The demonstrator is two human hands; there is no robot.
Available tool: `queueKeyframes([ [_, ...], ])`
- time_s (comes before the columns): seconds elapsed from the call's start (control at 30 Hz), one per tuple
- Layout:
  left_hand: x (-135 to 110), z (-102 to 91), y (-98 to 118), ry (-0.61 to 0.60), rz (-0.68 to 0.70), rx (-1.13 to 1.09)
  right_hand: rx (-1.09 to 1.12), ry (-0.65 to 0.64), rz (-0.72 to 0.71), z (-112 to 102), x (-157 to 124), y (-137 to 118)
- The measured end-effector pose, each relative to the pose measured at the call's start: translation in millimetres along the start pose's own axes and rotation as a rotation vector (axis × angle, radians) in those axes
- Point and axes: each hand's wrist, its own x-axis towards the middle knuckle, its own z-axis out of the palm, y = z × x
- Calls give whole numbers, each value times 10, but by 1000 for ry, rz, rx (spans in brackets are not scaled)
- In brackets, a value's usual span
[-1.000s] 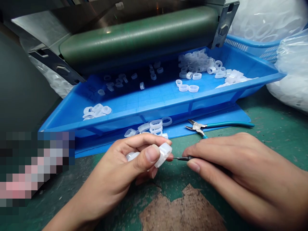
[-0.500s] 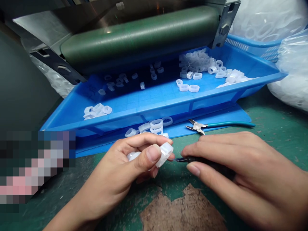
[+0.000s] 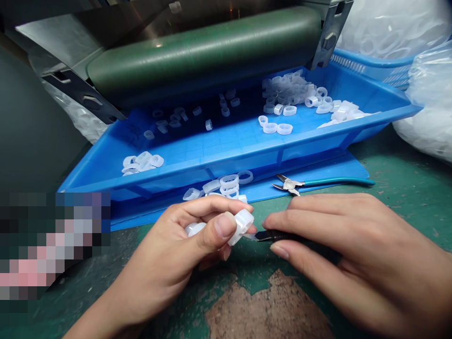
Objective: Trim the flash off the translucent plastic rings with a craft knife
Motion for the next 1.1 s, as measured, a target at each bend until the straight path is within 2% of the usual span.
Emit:
queueKeyframes([
  [0.27, 42, 7, 7, 13, -20, -15, -64, 39, -52, 37, -13, 44],
  [0.6, 52, -43, -43, -59, 8, -31, -85, 15, -45, 0, -44, 60],
  [0.83, 33, 26, 29, 47, 2, -31, -39, 32, -7, 18, 9, 10],
  [1.1, 32, 39, 1, 60, 4, 5, 34, -24, 25, 36, -44, 34],
])
